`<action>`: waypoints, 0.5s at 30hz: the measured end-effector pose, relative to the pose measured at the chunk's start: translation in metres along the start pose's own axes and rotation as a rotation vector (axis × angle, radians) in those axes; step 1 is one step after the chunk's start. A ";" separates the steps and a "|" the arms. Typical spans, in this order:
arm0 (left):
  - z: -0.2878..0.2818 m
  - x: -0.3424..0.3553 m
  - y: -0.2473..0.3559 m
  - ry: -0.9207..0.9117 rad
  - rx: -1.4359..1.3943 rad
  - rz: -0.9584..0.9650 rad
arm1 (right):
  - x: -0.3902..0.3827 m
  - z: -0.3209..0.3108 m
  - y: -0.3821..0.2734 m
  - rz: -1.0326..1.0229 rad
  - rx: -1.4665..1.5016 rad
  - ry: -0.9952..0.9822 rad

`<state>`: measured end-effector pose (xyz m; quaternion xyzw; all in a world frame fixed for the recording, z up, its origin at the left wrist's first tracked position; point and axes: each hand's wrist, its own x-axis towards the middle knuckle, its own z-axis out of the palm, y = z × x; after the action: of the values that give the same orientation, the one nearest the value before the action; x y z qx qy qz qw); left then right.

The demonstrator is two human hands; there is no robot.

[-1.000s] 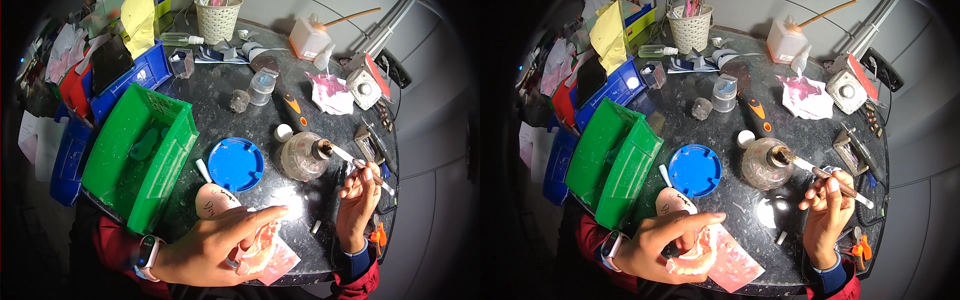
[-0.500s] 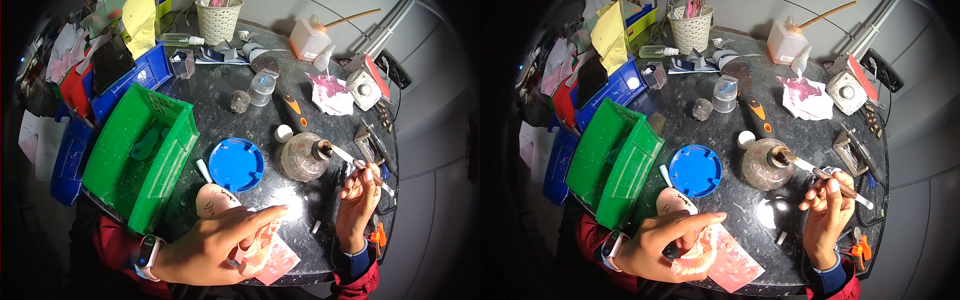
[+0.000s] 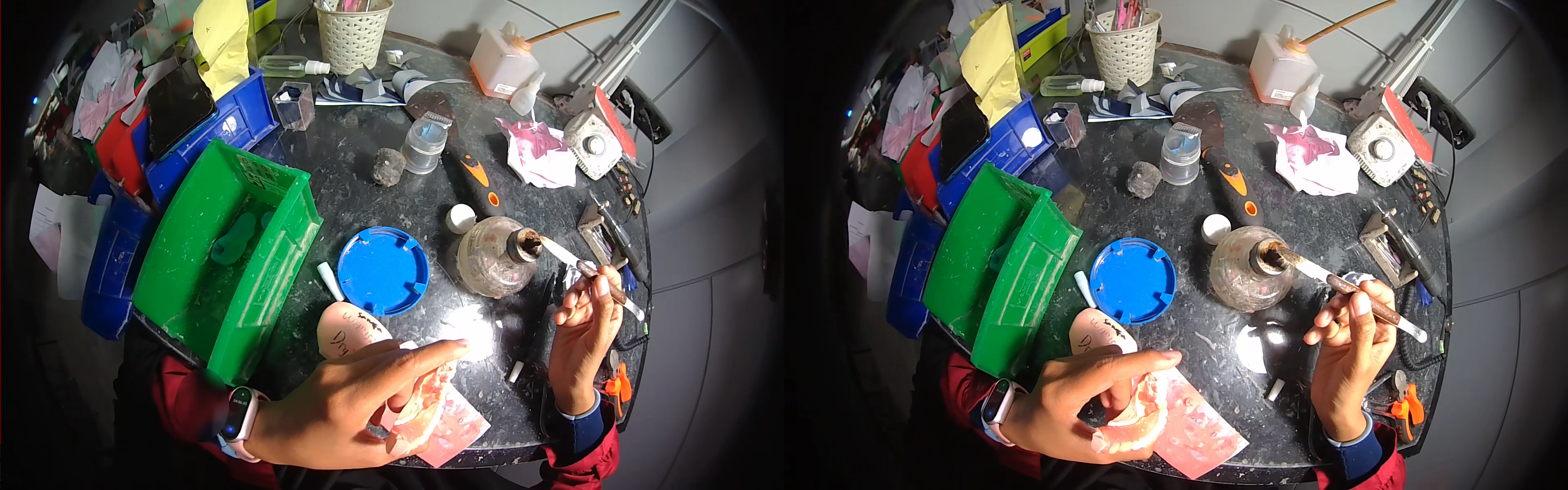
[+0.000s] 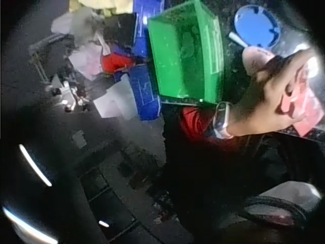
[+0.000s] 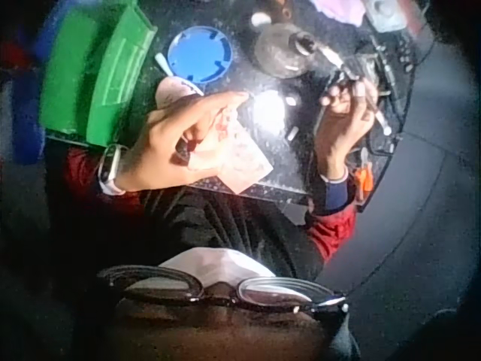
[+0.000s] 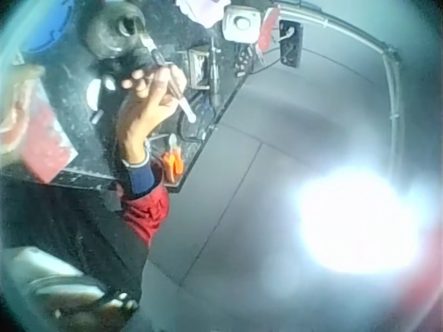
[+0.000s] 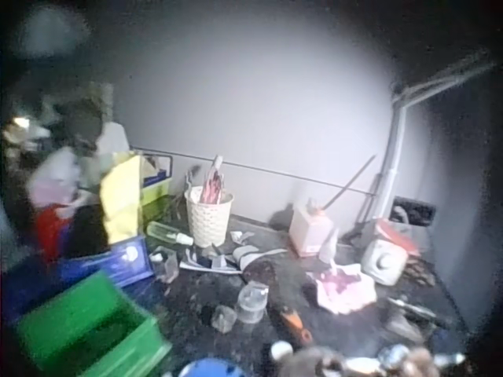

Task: The person shapes pink material on a dental mold using a tool, repeatedly heating the tool in a burner and applying material to the mold.

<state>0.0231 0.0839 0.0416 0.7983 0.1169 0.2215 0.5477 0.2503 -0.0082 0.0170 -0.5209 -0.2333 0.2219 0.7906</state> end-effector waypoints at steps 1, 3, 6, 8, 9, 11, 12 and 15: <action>0.000 0.000 -0.001 -0.005 -0.005 0.003 | 0.000 -0.001 0.000 -0.001 -0.002 -0.002; 0.001 0.000 -0.003 -0.015 -0.020 0.011 | 0.001 -0.002 0.000 -0.002 -0.003 -0.007; 0.001 0.001 -0.006 0.002 -0.020 0.043 | 0.001 -0.001 0.000 -0.001 0.004 -0.013; 0.002 0.004 -0.006 0.054 0.017 0.083 | 0.002 -0.001 0.001 -0.001 0.011 -0.018; 0.000 0.003 -0.007 0.043 0.033 0.084 | 0.002 0.000 0.002 0.004 0.014 -0.018; 0.000 0.005 -0.005 0.003 0.051 0.119 | -0.001 -0.003 -0.007 -0.020 0.006 0.001; 0.000 0.005 -0.005 0.010 0.055 0.142 | -0.001 -0.003 -0.006 -0.019 0.009 -0.001; 0.000 0.006 -0.006 0.021 0.057 0.186 | 0.000 -0.002 -0.004 -0.015 0.013 -0.002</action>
<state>0.0283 0.0883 0.0377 0.8187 0.0543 0.2761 0.5006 0.2517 -0.0113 0.0195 -0.5138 -0.2365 0.2181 0.7953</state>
